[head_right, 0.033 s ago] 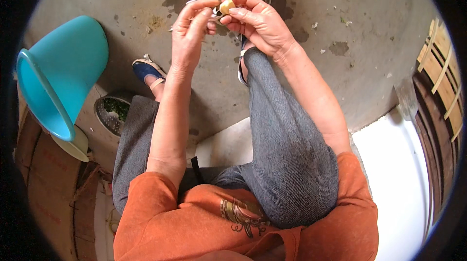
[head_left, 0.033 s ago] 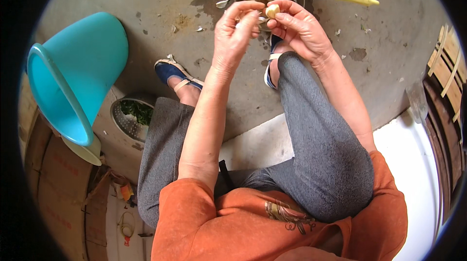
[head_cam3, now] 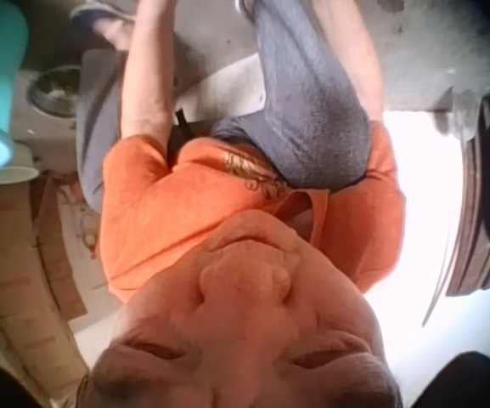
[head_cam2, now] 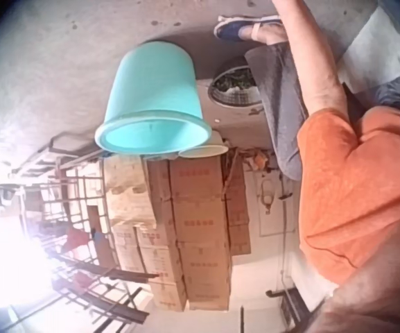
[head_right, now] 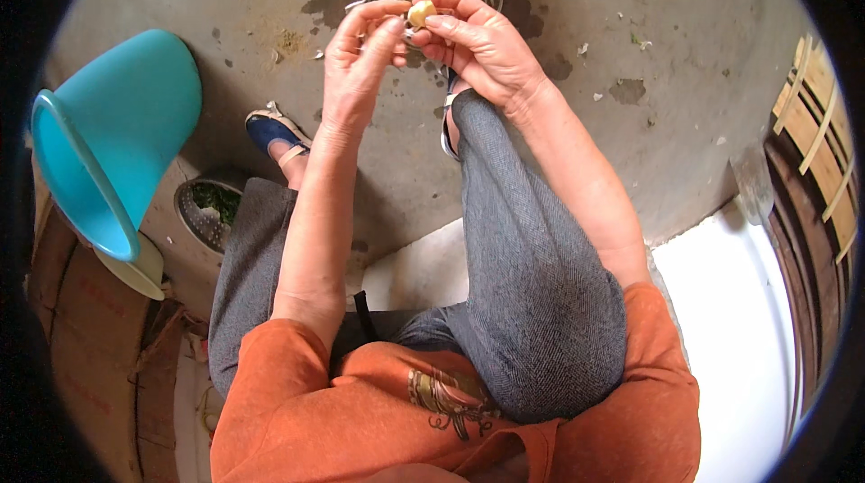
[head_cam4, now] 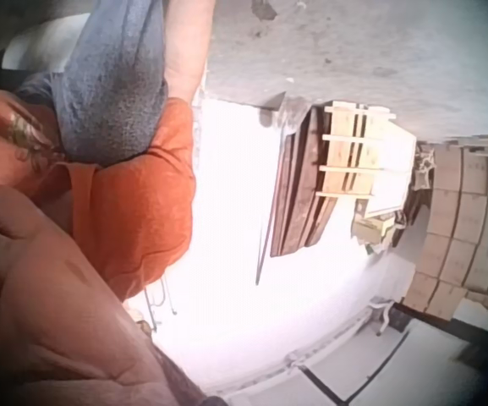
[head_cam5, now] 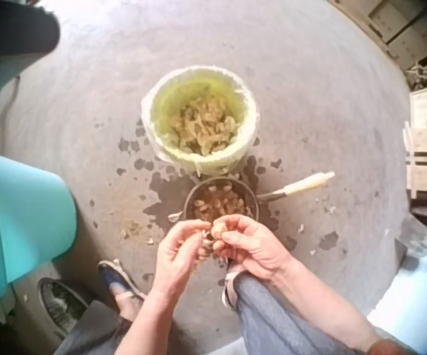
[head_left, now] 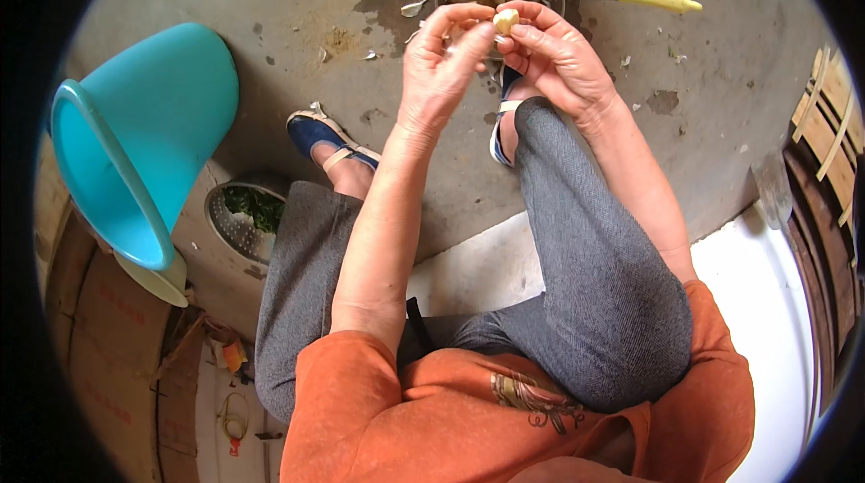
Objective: The person sits on the floor and peels garlic cloves by hand, placing the peeled cloves into a metal bowl. The person handles the cloves one at a time and discards the skins onto the floor.
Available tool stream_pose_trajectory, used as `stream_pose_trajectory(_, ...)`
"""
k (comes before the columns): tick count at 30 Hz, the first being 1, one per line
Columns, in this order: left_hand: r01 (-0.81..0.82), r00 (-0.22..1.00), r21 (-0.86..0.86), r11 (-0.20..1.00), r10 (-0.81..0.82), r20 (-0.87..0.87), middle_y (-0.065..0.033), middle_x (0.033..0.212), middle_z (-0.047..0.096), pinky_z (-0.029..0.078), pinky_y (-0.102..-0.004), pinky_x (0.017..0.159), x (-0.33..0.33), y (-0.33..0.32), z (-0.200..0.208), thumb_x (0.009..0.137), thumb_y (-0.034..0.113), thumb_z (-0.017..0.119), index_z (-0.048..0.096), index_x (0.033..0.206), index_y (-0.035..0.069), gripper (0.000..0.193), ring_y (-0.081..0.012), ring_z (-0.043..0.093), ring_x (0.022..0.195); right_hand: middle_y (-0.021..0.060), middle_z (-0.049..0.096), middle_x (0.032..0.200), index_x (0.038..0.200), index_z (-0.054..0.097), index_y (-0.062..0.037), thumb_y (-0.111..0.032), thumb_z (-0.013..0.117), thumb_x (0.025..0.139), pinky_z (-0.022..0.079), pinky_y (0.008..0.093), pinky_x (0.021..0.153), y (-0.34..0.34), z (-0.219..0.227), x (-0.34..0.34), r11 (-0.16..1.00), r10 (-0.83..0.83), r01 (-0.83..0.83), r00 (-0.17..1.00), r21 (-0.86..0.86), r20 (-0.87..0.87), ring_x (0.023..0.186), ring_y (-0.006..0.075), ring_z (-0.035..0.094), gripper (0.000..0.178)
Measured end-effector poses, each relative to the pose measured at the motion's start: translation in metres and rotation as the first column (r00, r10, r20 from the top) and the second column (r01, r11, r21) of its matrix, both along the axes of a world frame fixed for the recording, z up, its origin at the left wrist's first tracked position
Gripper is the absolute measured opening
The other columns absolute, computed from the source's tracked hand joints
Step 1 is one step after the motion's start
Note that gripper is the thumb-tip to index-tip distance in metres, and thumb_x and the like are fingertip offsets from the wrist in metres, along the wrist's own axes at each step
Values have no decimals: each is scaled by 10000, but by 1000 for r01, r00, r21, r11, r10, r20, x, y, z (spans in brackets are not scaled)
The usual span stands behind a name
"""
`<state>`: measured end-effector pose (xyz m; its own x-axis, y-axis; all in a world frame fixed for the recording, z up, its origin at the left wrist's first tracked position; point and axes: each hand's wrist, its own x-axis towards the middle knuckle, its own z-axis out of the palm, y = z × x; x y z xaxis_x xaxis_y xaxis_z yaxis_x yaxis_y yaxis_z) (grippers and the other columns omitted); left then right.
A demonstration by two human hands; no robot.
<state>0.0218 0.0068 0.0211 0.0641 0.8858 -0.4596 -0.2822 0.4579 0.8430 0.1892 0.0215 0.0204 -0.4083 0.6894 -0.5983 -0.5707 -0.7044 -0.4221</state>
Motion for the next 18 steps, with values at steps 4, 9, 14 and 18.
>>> stream_pose_trajectory(4, -86, 996, -16, 996, 86, 35, -14, 823, 631, 468, -182, 600, 13, -3, 7, 849, 116, 686, 619, 965, 34, 157, -54, 590, 739, 26, 647, 983, 1102, 600, -66, -104, 613, 889, 503, 231, 716, -3, 0, -8, 996, -58, 58, 998, -72, 12, 832, 102, 611, 217)
stream_pose_trajectory(9, -262, 879, -179, 948, 311, 361, -22, 770, 626, 479, -195, 608, 16, -7, -4, 899, 110, 617, 605, 941, 47, 77, -80, 582, 667, 29, 641, 922, 1056, 612, -77, -128, 609, 896, 498, 242, 688, -3, -4, -8, 968, -119, 51, 956, -247, -269, 815, 118, 602, 169)
stream_pose_trajectory(14, -306, 802, -265, 914, 397, 445, -54, 858, 611, 483, -219, 631, 7, -3, -7, 934, 126, 560, 556, 1007, 48, 106, -100, 576, 713, 53, 645, 920, 1060, 605, -64, -112, 599, 901, 520, 259, 673, 2, -8, 2, 938, -228, 140, 938, -316, -261, 776, 126, 616, 166)
stream_pose_trajectory(18, -316, 863, -200, 928, 368, 345, -42, 831, 588, 436, -208, 576, -13, -8, -12, 891, 17, 524, 552, 1010, 46, 126, -86, 526, 656, 36, 648, 921, 1042, 593, -58, -87, 614, 888, 526, 244, 654, 7, -9, 14, 985, -174, 173, 967, 22, 186, 742, 111, 628, 157)
